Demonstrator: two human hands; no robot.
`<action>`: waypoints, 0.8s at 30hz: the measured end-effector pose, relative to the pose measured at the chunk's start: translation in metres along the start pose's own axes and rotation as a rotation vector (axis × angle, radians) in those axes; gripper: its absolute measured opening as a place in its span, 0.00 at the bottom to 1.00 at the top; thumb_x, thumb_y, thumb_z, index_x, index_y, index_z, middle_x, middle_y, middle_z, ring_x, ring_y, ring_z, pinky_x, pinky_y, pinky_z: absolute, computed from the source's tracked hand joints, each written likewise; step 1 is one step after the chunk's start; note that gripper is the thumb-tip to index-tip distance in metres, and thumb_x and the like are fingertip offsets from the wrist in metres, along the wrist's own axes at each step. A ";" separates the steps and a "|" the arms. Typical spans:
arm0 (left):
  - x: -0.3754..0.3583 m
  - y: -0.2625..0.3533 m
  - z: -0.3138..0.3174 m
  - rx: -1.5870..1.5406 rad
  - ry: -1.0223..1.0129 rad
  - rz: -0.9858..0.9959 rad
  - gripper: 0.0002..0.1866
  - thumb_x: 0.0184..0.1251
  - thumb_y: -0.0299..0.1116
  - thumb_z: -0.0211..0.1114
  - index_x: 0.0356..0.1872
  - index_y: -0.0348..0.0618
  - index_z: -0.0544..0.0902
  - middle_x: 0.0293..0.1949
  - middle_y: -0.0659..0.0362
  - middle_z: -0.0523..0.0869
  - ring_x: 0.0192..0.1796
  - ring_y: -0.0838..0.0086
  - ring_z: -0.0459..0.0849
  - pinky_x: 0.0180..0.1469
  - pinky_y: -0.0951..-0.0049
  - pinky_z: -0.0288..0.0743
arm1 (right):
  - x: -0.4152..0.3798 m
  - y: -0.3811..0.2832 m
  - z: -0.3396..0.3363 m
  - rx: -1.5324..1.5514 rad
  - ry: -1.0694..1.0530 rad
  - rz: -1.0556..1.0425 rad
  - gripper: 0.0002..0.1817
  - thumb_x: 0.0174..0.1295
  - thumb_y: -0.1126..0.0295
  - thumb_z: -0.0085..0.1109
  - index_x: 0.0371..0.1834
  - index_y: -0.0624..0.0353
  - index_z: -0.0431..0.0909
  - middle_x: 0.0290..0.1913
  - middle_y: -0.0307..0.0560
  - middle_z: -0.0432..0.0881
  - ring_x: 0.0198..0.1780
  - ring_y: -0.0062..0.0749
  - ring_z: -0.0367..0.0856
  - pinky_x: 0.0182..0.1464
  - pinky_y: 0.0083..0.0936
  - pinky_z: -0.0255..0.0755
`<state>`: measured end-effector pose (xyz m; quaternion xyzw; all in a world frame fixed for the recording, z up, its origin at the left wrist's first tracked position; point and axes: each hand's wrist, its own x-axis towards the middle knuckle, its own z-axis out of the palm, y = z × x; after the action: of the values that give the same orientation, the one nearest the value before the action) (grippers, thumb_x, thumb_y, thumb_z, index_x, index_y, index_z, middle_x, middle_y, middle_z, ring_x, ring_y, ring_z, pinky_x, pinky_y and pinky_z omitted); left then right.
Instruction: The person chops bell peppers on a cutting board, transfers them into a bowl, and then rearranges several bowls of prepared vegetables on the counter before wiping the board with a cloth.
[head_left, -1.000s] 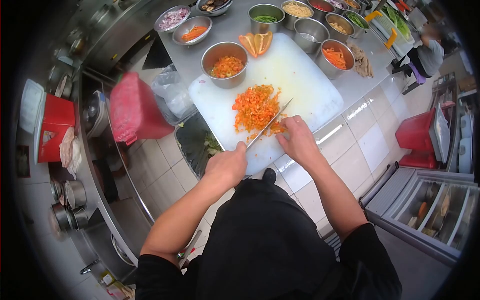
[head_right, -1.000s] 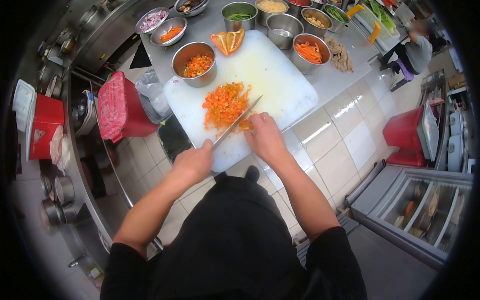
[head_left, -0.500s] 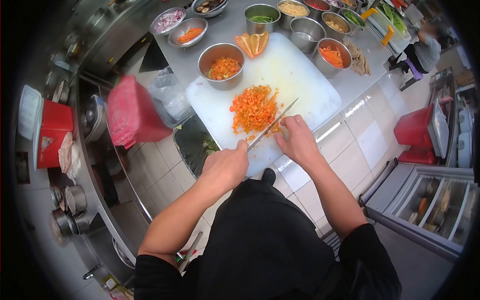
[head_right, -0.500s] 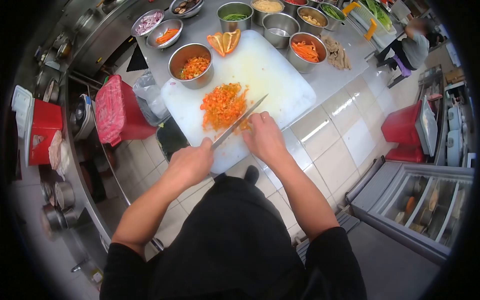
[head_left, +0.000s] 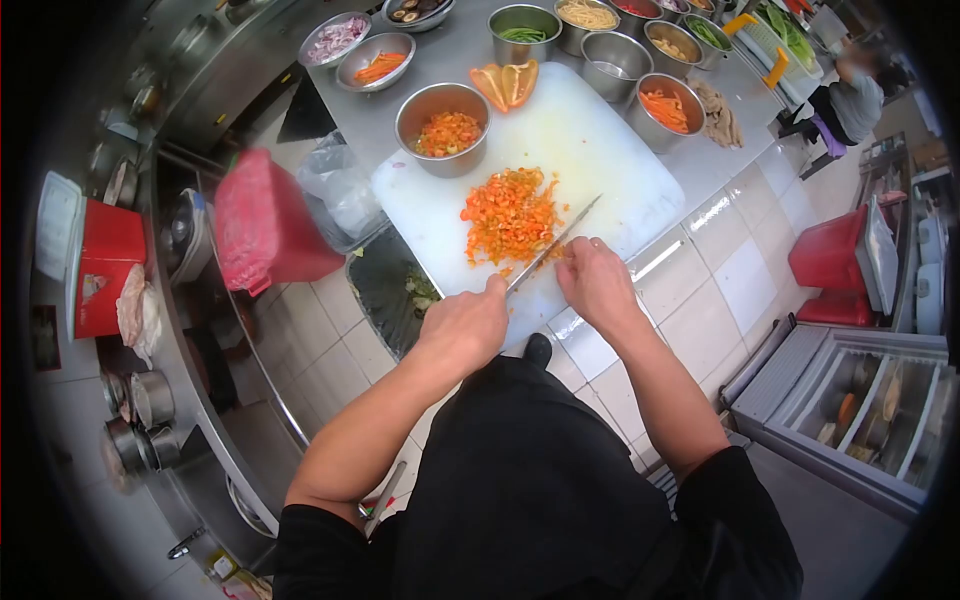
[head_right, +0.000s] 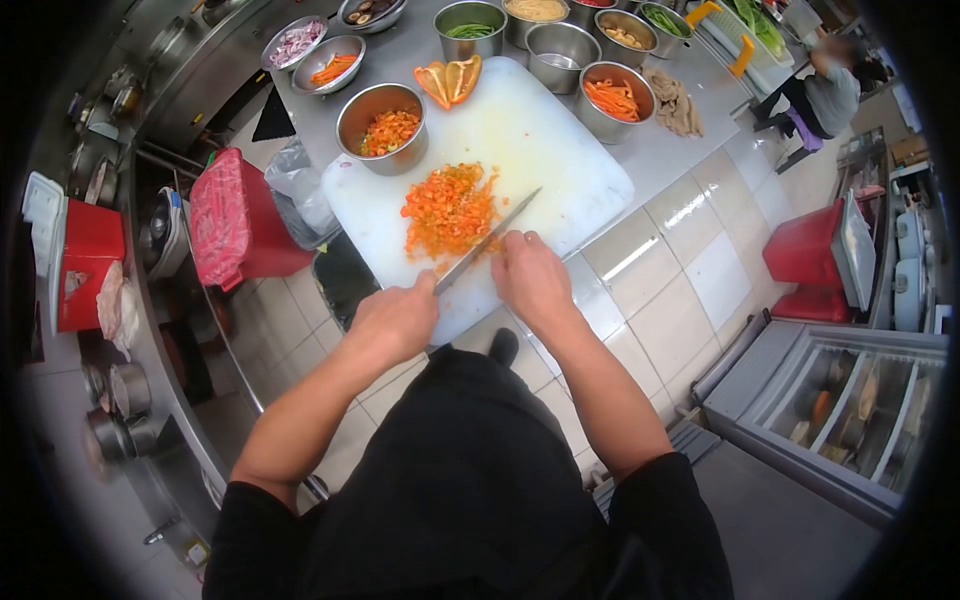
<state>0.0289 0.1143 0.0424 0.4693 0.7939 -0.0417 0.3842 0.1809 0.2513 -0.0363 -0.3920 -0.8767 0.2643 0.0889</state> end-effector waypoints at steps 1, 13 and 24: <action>-0.005 0.004 -0.007 -0.008 -0.007 -0.002 0.18 0.78 0.39 0.51 0.61 0.39 0.72 0.41 0.37 0.89 0.47 0.42 0.89 0.51 0.43 0.79 | -0.001 0.002 -0.001 0.000 0.000 0.004 0.07 0.66 0.71 0.59 0.42 0.62 0.80 0.43 0.61 0.82 0.43 0.60 0.85 0.45 0.51 0.80; -0.004 -0.013 -0.022 -0.034 0.080 -0.067 0.17 0.78 0.37 0.48 0.58 0.35 0.70 0.39 0.36 0.89 0.46 0.41 0.89 0.52 0.44 0.79 | 0.015 0.003 0.008 0.102 0.156 -0.301 0.11 0.63 0.68 0.66 0.47 0.57 0.81 0.47 0.56 0.80 0.46 0.56 0.84 0.47 0.47 0.80; 0.000 -0.016 -0.012 -0.202 0.234 -0.027 0.14 0.79 0.37 0.50 0.53 0.35 0.68 0.33 0.31 0.86 0.41 0.33 0.85 0.49 0.38 0.76 | 0.077 0.015 0.007 -0.031 0.294 -0.400 0.11 0.62 0.72 0.62 0.47 0.57 0.84 0.50 0.51 0.81 0.51 0.54 0.80 0.56 0.45 0.77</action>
<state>0.0097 0.1105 0.0468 0.4193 0.8396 0.0883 0.3338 0.1357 0.3138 -0.0538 -0.2463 -0.9185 0.1681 0.2597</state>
